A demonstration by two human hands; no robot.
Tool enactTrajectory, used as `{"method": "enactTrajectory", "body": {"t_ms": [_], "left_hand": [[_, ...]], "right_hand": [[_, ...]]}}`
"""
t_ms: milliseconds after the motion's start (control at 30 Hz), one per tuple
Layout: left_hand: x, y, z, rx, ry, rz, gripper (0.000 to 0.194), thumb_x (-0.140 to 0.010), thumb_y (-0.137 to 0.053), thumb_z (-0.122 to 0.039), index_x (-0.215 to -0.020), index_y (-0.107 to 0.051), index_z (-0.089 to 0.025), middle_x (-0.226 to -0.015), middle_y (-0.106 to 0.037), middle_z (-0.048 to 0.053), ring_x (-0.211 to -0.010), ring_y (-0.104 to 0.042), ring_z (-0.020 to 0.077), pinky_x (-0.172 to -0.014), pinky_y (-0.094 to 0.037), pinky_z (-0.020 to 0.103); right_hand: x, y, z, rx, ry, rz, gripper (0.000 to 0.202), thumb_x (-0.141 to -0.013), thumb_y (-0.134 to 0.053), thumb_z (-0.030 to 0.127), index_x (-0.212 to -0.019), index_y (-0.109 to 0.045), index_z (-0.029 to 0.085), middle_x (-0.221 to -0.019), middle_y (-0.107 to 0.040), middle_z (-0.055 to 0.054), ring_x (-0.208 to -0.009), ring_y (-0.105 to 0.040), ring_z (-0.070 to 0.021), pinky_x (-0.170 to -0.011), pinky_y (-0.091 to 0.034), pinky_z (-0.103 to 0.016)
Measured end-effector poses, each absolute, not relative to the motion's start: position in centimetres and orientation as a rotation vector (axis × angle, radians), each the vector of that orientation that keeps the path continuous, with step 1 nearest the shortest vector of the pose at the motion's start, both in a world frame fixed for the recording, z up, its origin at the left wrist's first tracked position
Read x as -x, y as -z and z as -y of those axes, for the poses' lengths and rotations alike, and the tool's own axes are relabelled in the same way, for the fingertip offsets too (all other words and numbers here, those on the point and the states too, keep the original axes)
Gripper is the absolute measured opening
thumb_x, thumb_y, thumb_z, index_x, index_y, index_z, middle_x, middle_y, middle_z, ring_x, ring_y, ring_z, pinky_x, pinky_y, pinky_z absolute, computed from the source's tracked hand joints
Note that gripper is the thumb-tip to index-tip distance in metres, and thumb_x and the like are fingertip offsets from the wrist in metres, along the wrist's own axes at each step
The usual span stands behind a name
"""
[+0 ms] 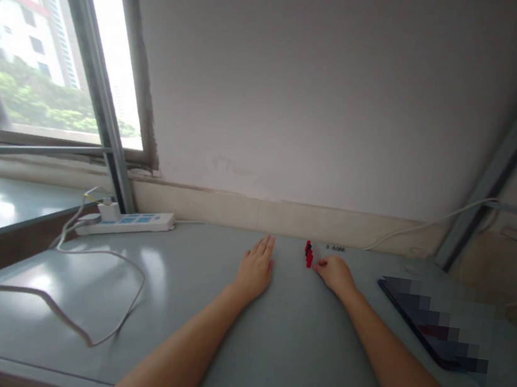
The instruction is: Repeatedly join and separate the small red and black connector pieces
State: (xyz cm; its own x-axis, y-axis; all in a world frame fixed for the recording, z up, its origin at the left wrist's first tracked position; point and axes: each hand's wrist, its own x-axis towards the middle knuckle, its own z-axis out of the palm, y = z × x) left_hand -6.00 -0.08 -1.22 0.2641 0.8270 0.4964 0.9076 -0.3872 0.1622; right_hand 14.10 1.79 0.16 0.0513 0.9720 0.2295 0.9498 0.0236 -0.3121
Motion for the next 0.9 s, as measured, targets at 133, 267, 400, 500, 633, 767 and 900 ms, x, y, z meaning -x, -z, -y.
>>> {"method": "enactTrajectory", "body": {"t_ms": [133, 267, 400, 500, 633, 767, 900], "left_hand": [[6.2, 1.2, -0.2, 2.371, 0.769, 1.668, 0.048, -0.08, -0.029, -0.011, -0.129, -0.032, -0.01, -0.135, -0.034, 0.011, -0.122, -0.032, 0.0207, -0.096, -0.033, 0.035], [6.7, 1.1, -0.9, 2.371, 0.848, 1.687, 0.052, -0.071, -0.029, 0.003, -0.119, -0.046, -0.008, -0.125, -0.047, 0.012, -0.116, -0.041, 0.0182, -0.095, -0.034, 0.03], [7.2, 0.9, -1.4, 2.41, 0.993, 1.732, 0.045, -0.07, -0.031, 0.005, -0.1, -0.061, -0.01, -0.108, -0.059, 0.011, -0.101, -0.053, 0.0165, -0.091, -0.037, 0.027], [7.1, 0.9, -1.5, 2.444, 1.134, 1.807, 0.037, -0.072, -0.036, 0.001, -0.093, -0.065, -0.011, -0.099, -0.063, 0.01, -0.094, -0.057, 0.0166, -0.088, -0.04, 0.027], [6.5, 1.0, -1.4, 2.489, 1.391, 1.963, 0.026, -0.073, -0.046, -0.006, -0.087, -0.067, -0.012, -0.091, -0.067, 0.01, -0.085, -0.06, 0.0175, -0.081, -0.044, 0.028], [5.6, 1.0, -1.3, 2.608, 1.753, 2.023, 0.023, -0.072, -0.049, -0.007, -0.086, -0.067, -0.011, -0.082, -0.069, 0.008, -0.072, -0.061, 0.0146, -0.072, -0.047, 0.026], [5.1, 1.0, -1.3, 2.601, 2.087, 2.081, 0.021, -0.071, -0.051, -0.006, -0.082, -0.067, -0.011, -0.073, -0.069, 0.006, -0.06, -0.059, 0.0111, -0.067, -0.047, 0.024]], "right_hand": [[-14.1, -0.3, -1.7, 1.995, -0.073, 1.956, 0.019, -0.075, -0.052, 0.027, -0.075, -0.068, 0.015, -0.076, -0.066, -0.008, -0.072, -0.06, -0.0175, -0.059, -0.037, -0.024], [-13.9, -0.9, -1.2, 2.087, -0.031, 1.999, 0.02, -0.074, -0.055, 0.029, -0.08, -0.066, 0.013, -0.087, -0.065, -0.013, -0.083, -0.059, -0.0226, -0.064, -0.039, -0.027], [-13.3, -1.9, -0.3, 2.16, 0.012, 2.052, 0.019, -0.075, -0.054, 0.027, -0.082, -0.063, 0.013, -0.09, -0.064, -0.016, -0.084, -0.059, -0.0252, -0.063, -0.039, -0.029], [-12.5, -2.2, 0.1, 2.085, -0.012, 2.096, 0.017, -0.076, -0.051, 0.027, -0.077, -0.062, 0.014, -0.084, -0.064, -0.014, -0.079, -0.059, -0.0234, -0.061, -0.037, -0.028], [-11.5, -1.9, 0.0, 1.734, -0.089, 2.198, 0.021, -0.082, -0.042, 0.024, -0.075, -0.059, 0.014, -0.079, -0.064, -0.011, -0.07, -0.057, -0.0166, -0.06, -0.036, -0.024], [-10.7, -1.3, -0.2, 1.488, -0.259, 2.189, 0.025, -0.084, -0.036, 0.025, -0.072, -0.054, 0.014, -0.071, -0.061, -0.007, -0.062, -0.052, -0.0132, -0.058, -0.035, -0.022], [-10.4, -1.1, -0.3, 1.395, -0.452, 2.129, 0.028, -0.084, -0.033, 0.023, -0.062, -0.049, 0.016, -0.056, -0.052, 0.0, -0.052, -0.045, -0.0104, -0.054, -0.033, -0.021]]}}
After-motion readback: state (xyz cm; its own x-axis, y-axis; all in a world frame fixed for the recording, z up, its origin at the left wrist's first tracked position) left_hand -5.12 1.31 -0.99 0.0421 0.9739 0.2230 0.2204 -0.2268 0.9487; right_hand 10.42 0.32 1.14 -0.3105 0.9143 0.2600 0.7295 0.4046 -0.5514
